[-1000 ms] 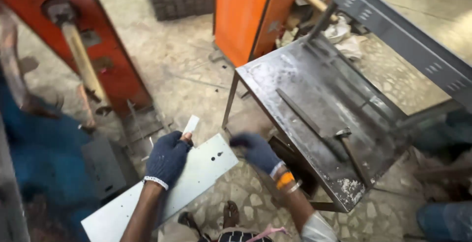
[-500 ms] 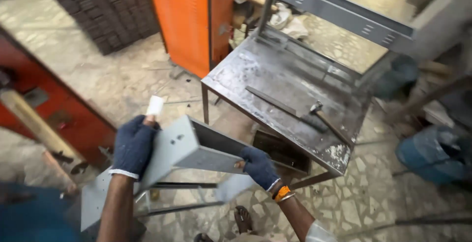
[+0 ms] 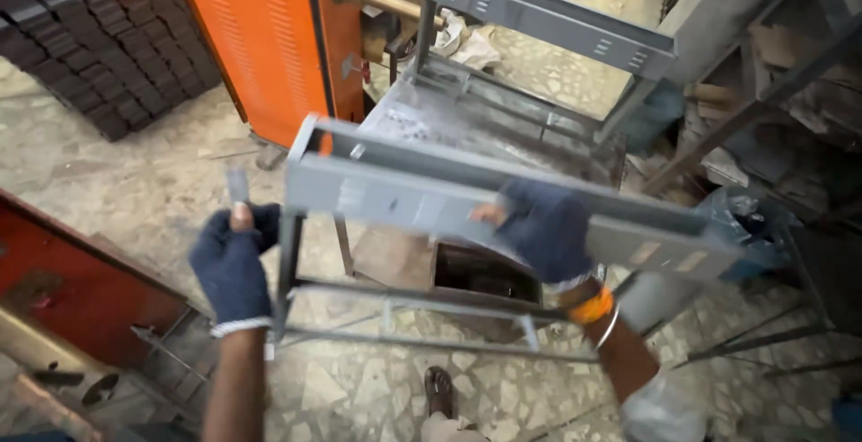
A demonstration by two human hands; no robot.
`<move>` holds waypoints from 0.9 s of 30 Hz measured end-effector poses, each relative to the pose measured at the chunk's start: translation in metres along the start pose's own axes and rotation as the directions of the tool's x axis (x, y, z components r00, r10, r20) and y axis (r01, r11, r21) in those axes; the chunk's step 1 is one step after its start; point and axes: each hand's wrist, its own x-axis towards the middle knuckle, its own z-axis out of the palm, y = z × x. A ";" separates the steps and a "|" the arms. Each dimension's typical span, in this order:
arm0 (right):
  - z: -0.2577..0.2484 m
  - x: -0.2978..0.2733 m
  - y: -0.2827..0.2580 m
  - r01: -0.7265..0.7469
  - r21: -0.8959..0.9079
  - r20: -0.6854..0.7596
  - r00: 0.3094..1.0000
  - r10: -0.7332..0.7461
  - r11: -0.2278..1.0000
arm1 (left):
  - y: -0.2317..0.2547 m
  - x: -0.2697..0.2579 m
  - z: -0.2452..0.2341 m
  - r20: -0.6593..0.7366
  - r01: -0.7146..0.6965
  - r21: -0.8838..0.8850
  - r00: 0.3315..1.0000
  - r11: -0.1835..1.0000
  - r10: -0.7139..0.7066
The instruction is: The person welds sheet metal enclosure parts using a foot-pedal spot welding machine, holding each part under the copper electrodes and pressing the pedal to make welds with visible sparks. They reposition and turn the parts to weld different spots, then set finished parts on the work table.
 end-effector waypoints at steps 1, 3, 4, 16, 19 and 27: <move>-0.002 0.014 0.014 0.001 0.000 -0.004 1.000 -0.001 1.000 | -0.005 -0.005 0.008 0.001 -0.003 -0.001 1.000 1.000 0.003; -0.005 0.046 0.044 0.148 -0.183 -0.029 0.987 -0.155 0.972 | -0.014 -0.014 0.024 -0.032 -0.065 0.080 0.997 0.995 0.067; -0.001 0.061 0.064 0.156 -0.178 -0.030 0.986 -0.164 0.972 | -0.018 -0.014 0.032 -0.040 -0.070 0.080 0.996 0.994 0.074; 0.118 0.233 0.304 0.217 -0.330 0.044 0.976 -0.215 0.919 | -0.075 0.012 0.144 0.055 0.269 -0.088 0.963 0.959 -0.265; 0.154 0.242 0.356 0.168 -0.320 0.203 0.973 -0.105 0.933 | -0.091 0.018 0.168 0.039 0.354 -0.059 0.935 0.933 -0.352; 0.166 0.239 0.390 0.078 -0.437 0.349 0.933 0.089 0.896 | -0.126 0.031 0.210 -0.004 0.434 -0.067 0.900 0.898 -0.435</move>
